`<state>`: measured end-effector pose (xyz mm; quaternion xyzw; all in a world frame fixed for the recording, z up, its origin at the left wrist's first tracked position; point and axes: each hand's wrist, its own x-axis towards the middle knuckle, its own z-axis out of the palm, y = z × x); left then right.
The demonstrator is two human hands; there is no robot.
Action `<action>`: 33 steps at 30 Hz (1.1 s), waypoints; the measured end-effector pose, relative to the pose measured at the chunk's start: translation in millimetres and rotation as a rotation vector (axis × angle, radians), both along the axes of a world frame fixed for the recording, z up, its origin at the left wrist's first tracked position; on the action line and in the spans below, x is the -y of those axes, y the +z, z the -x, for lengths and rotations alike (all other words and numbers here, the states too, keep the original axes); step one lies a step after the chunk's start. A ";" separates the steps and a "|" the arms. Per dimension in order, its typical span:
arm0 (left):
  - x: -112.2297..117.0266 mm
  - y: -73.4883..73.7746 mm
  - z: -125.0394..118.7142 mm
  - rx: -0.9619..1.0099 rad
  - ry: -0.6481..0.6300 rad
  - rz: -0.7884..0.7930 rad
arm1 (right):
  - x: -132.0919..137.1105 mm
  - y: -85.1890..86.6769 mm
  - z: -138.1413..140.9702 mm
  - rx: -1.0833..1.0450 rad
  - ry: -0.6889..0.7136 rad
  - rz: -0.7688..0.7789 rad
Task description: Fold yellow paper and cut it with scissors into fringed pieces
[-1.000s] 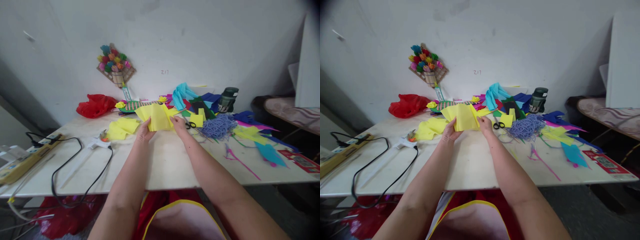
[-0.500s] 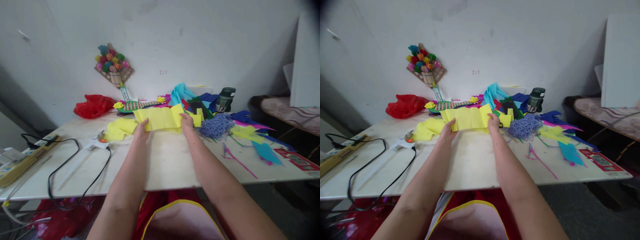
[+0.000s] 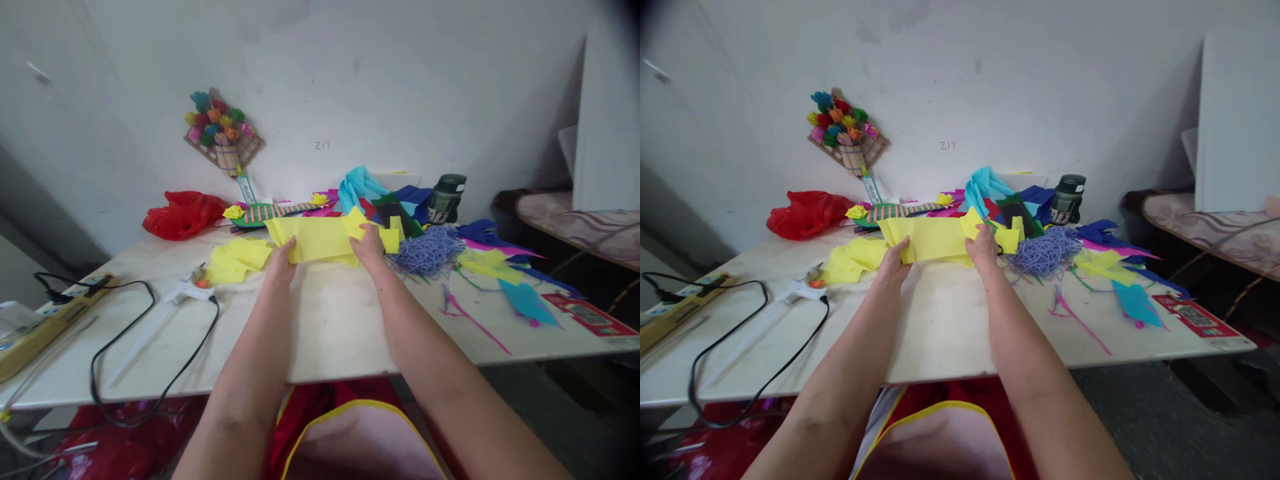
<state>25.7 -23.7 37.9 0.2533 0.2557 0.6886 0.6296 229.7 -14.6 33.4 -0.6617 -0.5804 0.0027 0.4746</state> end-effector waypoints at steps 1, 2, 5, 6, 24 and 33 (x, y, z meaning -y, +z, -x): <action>-0.1 -0.2 0.1 -0.002 0.003 -0.004 | -0.3 -0.3 -0.8 0.033 0.003 -0.016; -0.3 -0.3 0.3 -0.006 0.007 -0.010 | -0.6 -0.6 -1.7 0.062 0.005 -0.031; -1.1 -0.6 0.5 -0.026 0.021 -0.014 | -1.1 -1.8 -3.6 0.104 -0.011 -0.051; -1.4 -0.6 0.5 -0.030 0.026 -0.008 | -1.0 -2.2 -4.0 0.099 -0.021 -0.054; -6.2 -8.8 2.9 -0.199 0.185 0.100 | -10.6 -5.3 -30.7 -0.491 -0.252 -0.163; -7.8 -8.7 2.9 -0.265 0.121 0.146 | -23.7 -13.6 -31.3 -0.773 -0.126 -0.204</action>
